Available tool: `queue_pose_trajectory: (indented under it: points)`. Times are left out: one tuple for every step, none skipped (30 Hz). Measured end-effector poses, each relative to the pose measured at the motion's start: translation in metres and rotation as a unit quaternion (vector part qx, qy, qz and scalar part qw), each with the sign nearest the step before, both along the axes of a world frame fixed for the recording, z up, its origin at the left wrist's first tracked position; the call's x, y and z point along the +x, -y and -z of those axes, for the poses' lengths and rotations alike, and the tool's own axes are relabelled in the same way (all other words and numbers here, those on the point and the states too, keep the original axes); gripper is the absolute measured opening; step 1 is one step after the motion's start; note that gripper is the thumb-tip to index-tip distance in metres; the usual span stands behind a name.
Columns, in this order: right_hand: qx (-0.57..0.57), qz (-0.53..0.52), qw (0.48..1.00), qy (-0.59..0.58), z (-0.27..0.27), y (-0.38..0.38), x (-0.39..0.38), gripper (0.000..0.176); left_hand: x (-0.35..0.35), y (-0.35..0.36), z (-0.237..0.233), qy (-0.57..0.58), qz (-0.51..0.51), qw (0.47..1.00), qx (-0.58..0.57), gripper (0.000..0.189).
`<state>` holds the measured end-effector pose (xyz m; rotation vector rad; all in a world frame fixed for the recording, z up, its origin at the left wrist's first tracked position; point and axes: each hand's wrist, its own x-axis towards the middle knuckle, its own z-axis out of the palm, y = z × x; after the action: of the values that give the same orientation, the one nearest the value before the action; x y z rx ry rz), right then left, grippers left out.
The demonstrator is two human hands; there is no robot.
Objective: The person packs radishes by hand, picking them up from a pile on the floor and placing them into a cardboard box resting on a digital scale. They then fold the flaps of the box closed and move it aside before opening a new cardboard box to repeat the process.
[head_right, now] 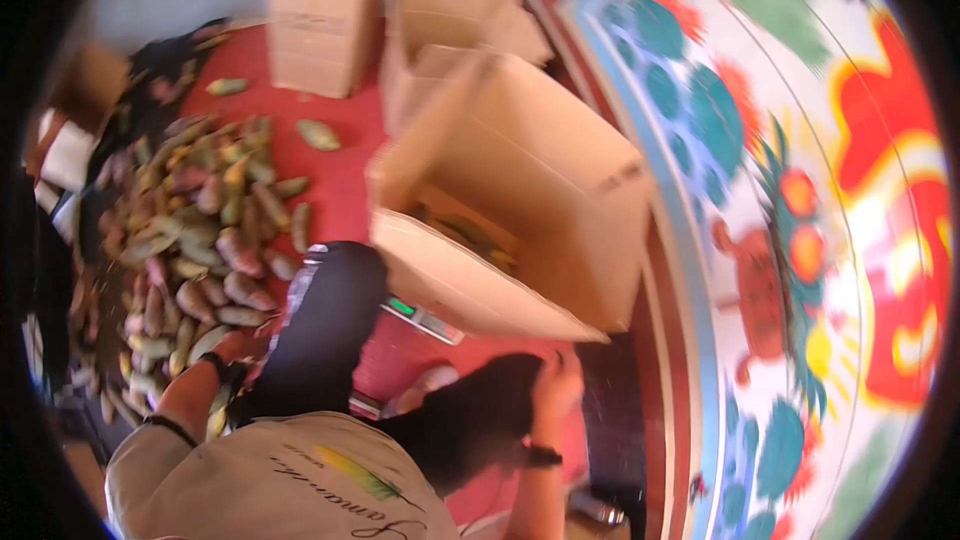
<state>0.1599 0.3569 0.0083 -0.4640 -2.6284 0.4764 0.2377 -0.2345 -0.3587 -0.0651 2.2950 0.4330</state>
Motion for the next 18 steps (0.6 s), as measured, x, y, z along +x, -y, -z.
queue_pose_trajectory:
  points:
    - [0.001, 0.001, 1.000, -0.005, 0.001, 0.000, 0.001, 0.015, -0.022, -0.036, -0.104, 0.043, -0.104, 0.994, -0.001, 0.042]
    - [0.018, -0.024, 0.999, -0.029, 0.004, -0.002, 0.001, 0.016, -0.017, -0.018, -0.049, -0.050, -0.003, 0.998, 0.032, 0.041]
    - [0.004, -0.022, 0.999, -0.031, 0.004, -0.001, 0.003, 0.018, -0.012, 0.002, -0.015, -0.110, 0.028, 0.992, 0.056, 0.040]
    - [-0.007, 0.006, 1.000, -0.013, -0.002, 0.006, 0.004, 0.019, -0.012, 0.002, -0.017, -0.200, 0.124, 0.970, 0.061, 0.049]
    - [0.011, 0.008, 1.000, 0.010, 0.006, -0.001, 0.004, 0.017, -0.014, 0.021, 0.022, -0.312, 0.239, 0.911, 0.121, 0.056]
    - [0.011, 0.004, 1.000, -0.011, 0.009, 0.000, 0.005, 0.016, -0.015, 0.018, 0.013, -0.233, 0.196, 0.945, 0.120, 0.055]
    - [0.005, 0.012, 1.000, -0.009, 0.007, 0.002, 0.005, 0.015, -0.016, 0.023, -0.007, -0.151, 0.148, 0.971, 0.110, 0.054]
    - [0.005, 0.013, 0.999, -0.039, 0.007, 0.003, 0.004, 0.014, -0.019, 0.017, -0.031, -0.098, 0.107, 0.982, 0.123, 0.052]
    - [0.001, 0.012, 0.999, -0.051, 0.011, 0.000, 0.004, 0.014, -0.024, 0.007, -0.050, -0.043, 0.062, 0.988, 0.132, 0.051]
    - [0.004, 0.030, 0.998, -0.053, 0.011, -0.001, 0.004, 0.014, -0.025, 0.022, -0.025, -0.079, 0.087, 0.984, 0.133, 0.048]
    - [-0.008, 0.030, 0.998, -0.049, 0.011, -0.001, 0.004, 0.014, -0.024, 0.040, 0.004, -0.116, 0.112, 0.978, 0.133, 0.045]
    - [-0.020, 0.028, 0.998, -0.044, 0.011, -0.001, 0.005, 0.014, -0.023, 0.054, 0.027, -0.154, 0.135, 0.970, 0.130, 0.043]
    - [-0.020, 0.040, 0.998, -0.046, 0.011, 0.000, 0.006, 0.014, -0.028, 0.058, 0.029, -0.154, 0.147, 0.968, 0.132, 0.043]
    - [-0.026, 0.035, 0.998, -0.053, 0.009, -0.001, 0.007, 0.015, -0.033, 0.060, 0.027, -0.112, 0.184, 0.973, 0.079, 0.040]
    - [-0.033, 0.027, 0.997, -0.061, 0.009, -0.001, 0.008, 0.015, -0.039, 0.062, 0.025, -0.071, 0.217, 0.973, 0.025, 0.037]
    - [-0.032, 0.033, 0.997, -0.064, 0.009, -0.003, 0.009, 0.015, -0.044, 0.059, 0.019, -0.074, 0.223, 0.972, 0.025, 0.037]
    - [-0.037, 0.032, 0.997, -0.061, 0.010, -0.004, 0.009, 0.015, -0.044, 0.057, 0.012, -0.086, 0.134, 0.986, 0.047, 0.036]
    - [-0.043, 0.031, 0.997, -0.056, 0.011, -0.004, 0.009, 0.015, -0.044, 0.055, 0.002, -0.096, 0.044, 0.992, 0.069, 0.034]
